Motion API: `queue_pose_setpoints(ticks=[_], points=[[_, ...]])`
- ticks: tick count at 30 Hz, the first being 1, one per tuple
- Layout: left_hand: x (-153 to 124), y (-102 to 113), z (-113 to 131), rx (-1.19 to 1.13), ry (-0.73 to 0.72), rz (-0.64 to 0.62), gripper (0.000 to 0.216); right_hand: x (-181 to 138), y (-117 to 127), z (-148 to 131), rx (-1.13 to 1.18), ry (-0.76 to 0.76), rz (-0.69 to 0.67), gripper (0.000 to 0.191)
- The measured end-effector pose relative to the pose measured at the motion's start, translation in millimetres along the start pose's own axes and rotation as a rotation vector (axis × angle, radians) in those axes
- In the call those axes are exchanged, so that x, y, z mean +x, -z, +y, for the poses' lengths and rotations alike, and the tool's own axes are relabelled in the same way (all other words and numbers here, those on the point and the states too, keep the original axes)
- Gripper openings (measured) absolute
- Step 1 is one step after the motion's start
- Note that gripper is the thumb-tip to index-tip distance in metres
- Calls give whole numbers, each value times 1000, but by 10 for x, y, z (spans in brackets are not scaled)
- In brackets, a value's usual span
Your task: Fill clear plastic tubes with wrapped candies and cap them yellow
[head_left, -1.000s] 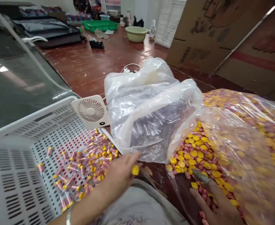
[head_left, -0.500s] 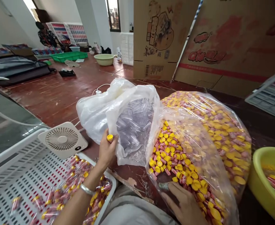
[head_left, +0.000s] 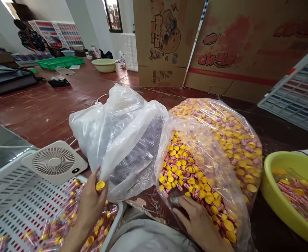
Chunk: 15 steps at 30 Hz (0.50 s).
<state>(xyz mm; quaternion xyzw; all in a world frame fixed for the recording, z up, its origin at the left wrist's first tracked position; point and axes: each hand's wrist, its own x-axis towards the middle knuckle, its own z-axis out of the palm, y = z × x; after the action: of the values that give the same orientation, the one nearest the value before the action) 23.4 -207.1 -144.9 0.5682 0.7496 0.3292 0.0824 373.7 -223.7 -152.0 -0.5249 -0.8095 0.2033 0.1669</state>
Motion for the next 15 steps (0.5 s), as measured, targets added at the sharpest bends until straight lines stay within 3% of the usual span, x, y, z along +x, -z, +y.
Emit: queue_pose_setpoints(ticks=[3,5,7,9,11,15], points=[[-34,93,163,152,-223,165,54,44,-8,-19,-25,24,23,7],[-6,93,348,151,-413,182,44,66,-9,-20,-54,39,62,9],[58,22,509,200,-507,21,39,75,-5,-3,-95,40,116,12],[156,-92,612,402,-450,-236,39,76,8,21,-136,20,165,14],[265,-204,654,612,-342,-399,37,80,32,29,-157,-10,190,15],[412,-327,600,693,-338,-447,38,158,59,-63,-148,5,151,13]])
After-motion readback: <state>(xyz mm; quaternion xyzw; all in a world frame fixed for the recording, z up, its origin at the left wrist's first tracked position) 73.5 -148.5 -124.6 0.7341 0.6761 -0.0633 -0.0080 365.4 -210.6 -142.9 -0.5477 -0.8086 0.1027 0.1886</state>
